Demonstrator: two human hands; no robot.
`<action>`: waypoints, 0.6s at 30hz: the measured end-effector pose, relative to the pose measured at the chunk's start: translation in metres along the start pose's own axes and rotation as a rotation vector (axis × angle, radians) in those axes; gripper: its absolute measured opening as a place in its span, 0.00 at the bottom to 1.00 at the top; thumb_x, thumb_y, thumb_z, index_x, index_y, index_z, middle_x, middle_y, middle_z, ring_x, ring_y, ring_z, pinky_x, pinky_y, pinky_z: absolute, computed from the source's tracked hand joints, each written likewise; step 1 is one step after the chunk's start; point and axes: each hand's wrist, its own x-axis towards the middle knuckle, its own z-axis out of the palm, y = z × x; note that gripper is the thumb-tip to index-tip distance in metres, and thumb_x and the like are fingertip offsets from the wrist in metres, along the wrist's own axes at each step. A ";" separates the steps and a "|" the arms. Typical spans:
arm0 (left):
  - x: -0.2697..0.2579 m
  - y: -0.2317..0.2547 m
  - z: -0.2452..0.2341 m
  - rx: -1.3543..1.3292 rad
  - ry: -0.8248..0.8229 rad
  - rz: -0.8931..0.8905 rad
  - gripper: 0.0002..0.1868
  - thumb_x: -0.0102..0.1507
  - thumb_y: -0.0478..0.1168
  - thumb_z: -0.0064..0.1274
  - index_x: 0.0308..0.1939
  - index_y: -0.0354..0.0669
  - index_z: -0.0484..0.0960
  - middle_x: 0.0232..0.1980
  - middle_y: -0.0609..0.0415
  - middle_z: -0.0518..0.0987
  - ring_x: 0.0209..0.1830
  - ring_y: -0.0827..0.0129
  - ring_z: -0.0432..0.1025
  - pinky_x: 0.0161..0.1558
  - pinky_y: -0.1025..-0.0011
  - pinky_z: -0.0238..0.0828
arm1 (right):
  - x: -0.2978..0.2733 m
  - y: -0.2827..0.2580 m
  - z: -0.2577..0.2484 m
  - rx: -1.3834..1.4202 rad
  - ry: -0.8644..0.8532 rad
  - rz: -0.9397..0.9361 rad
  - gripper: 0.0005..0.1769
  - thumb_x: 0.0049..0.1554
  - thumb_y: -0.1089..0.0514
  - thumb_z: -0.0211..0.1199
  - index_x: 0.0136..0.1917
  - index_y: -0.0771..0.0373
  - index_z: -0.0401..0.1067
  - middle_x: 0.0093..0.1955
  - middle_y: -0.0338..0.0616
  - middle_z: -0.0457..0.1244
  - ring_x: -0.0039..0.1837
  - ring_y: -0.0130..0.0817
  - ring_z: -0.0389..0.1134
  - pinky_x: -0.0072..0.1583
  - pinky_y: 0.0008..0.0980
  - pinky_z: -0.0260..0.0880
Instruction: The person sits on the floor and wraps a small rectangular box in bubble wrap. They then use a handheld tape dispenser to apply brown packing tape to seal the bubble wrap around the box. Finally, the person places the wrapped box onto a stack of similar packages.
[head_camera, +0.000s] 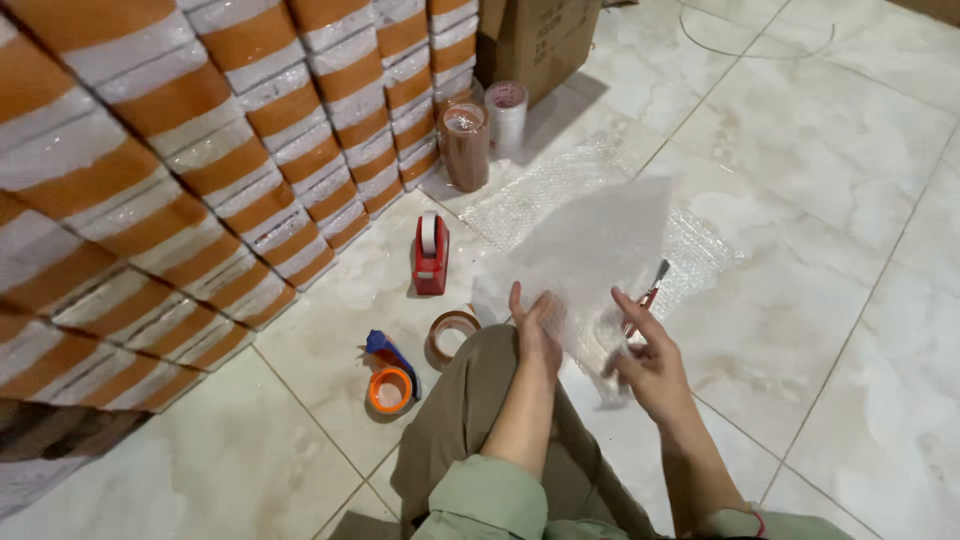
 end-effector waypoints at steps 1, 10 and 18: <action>0.004 0.013 -0.004 -0.017 0.001 0.010 0.40 0.60 0.39 0.57 0.71 0.71 0.54 0.59 0.43 0.66 0.61 0.56 0.63 0.63 0.60 0.56 | -0.010 -0.012 -0.011 -0.008 -0.016 -0.008 0.44 0.40 0.79 0.44 0.67 0.52 0.63 0.65 0.51 0.55 0.31 0.38 0.68 0.27 0.28 0.67; -0.075 0.240 -0.125 -0.147 -0.460 0.707 0.45 0.46 0.24 0.47 0.69 0.41 0.55 0.71 0.44 0.58 0.23 0.81 0.63 0.28 0.87 0.59 | -0.031 -0.027 0.008 -0.228 -0.493 -0.409 0.27 0.42 0.73 0.54 0.56 0.63 0.71 0.54 0.47 0.60 0.57 0.31 0.61 0.33 0.20 0.70; -0.223 0.339 -0.360 0.711 0.663 1.068 0.39 0.51 0.23 0.56 0.66 0.42 0.64 0.66 0.45 0.63 0.62 0.64 0.63 0.52 0.75 0.70 | -0.017 0.001 0.203 -0.487 -0.948 -0.313 0.33 0.45 0.74 0.57 0.64 0.58 0.62 0.51 0.63 0.62 0.51 0.60 0.68 0.49 0.53 0.68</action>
